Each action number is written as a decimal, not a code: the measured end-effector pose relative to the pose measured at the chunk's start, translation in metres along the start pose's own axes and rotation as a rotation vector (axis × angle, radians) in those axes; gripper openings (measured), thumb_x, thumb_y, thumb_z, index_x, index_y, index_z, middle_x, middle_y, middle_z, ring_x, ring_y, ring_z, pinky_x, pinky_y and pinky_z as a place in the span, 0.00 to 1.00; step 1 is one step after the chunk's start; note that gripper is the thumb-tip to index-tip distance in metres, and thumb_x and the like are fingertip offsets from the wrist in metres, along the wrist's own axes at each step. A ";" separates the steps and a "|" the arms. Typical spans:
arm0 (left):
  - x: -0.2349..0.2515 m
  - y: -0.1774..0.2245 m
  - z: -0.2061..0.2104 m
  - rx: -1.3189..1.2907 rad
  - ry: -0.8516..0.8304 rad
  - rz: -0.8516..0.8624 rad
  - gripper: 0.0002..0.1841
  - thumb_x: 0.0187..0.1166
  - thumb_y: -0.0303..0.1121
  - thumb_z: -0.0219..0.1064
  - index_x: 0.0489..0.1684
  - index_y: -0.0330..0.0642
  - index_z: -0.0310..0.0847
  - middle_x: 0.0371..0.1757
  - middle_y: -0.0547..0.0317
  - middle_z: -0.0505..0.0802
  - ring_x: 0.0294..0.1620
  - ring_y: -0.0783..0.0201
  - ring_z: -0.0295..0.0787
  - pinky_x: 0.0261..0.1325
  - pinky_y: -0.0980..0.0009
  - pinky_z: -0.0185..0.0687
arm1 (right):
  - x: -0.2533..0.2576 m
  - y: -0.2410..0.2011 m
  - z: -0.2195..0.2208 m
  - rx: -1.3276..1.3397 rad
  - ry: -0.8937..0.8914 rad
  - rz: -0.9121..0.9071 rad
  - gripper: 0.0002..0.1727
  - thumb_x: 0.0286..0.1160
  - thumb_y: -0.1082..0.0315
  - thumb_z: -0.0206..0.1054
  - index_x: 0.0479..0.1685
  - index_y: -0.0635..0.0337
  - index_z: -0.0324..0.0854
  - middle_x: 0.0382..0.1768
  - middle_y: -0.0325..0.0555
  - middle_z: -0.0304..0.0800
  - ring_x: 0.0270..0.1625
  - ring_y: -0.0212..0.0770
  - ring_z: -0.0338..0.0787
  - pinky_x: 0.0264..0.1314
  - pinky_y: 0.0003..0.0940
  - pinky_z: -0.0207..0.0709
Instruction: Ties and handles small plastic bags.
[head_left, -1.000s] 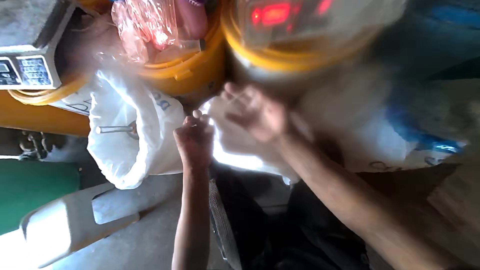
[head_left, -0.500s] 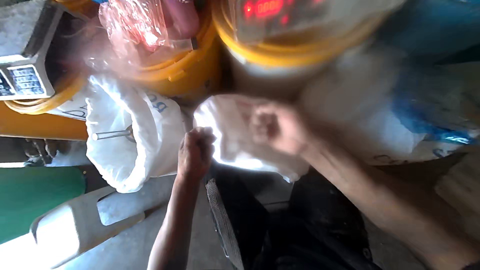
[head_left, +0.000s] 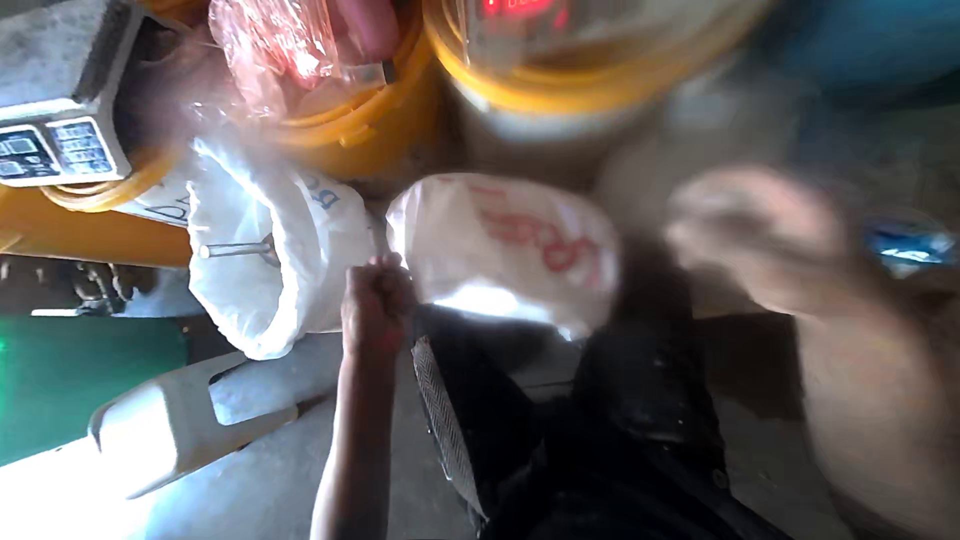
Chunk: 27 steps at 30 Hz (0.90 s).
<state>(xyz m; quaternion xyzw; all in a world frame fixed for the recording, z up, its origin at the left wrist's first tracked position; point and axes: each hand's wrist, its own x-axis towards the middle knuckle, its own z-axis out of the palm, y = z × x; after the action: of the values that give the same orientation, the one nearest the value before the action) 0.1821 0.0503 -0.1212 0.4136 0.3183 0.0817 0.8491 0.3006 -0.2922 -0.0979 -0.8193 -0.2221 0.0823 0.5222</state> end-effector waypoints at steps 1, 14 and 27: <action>-0.003 -0.004 -0.002 -0.040 0.016 -0.033 0.21 0.89 0.33 0.38 0.28 0.47 0.76 0.24 0.68 0.83 0.11 0.82 0.68 0.13 0.90 0.63 | 0.004 -0.005 0.016 -0.146 -0.042 0.051 0.20 0.77 0.62 0.68 0.64 0.60 0.78 0.38 0.45 0.89 0.34 0.37 0.88 0.38 0.40 0.86; 0.013 0.028 -0.007 0.241 0.003 0.293 0.18 0.91 0.36 0.41 0.39 0.51 0.81 0.38 0.72 0.91 0.25 0.82 0.81 0.25 0.87 0.74 | 0.084 -0.041 0.216 -0.032 -0.206 -0.366 0.17 0.76 0.62 0.73 0.59 0.62 0.89 0.55 0.55 0.91 0.55 0.50 0.91 0.59 0.46 0.86; 0.001 0.052 -0.061 1.104 -0.336 -0.211 0.14 0.86 0.29 0.47 0.39 0.40 0.82 0.29 0.68 0.89 0.26 0.77 0.83 0.30 0.80 0.78 | 0.130 -0.072 0.173 -0.014 -0.289 -0.583 0.18 0.82 0.70 0.59 0.64 0.68 0.86 0.53 0.55 0.94 0.53 0.42 0.93 0.62 0.38 0.86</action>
<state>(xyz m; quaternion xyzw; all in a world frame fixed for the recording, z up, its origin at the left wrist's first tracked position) 0.1519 0.1242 -0.1099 0.7680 0.2140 -0.2478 0.5504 0.3325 -0.0667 -0.0971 -0.7045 -0.5197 0.0434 0.4813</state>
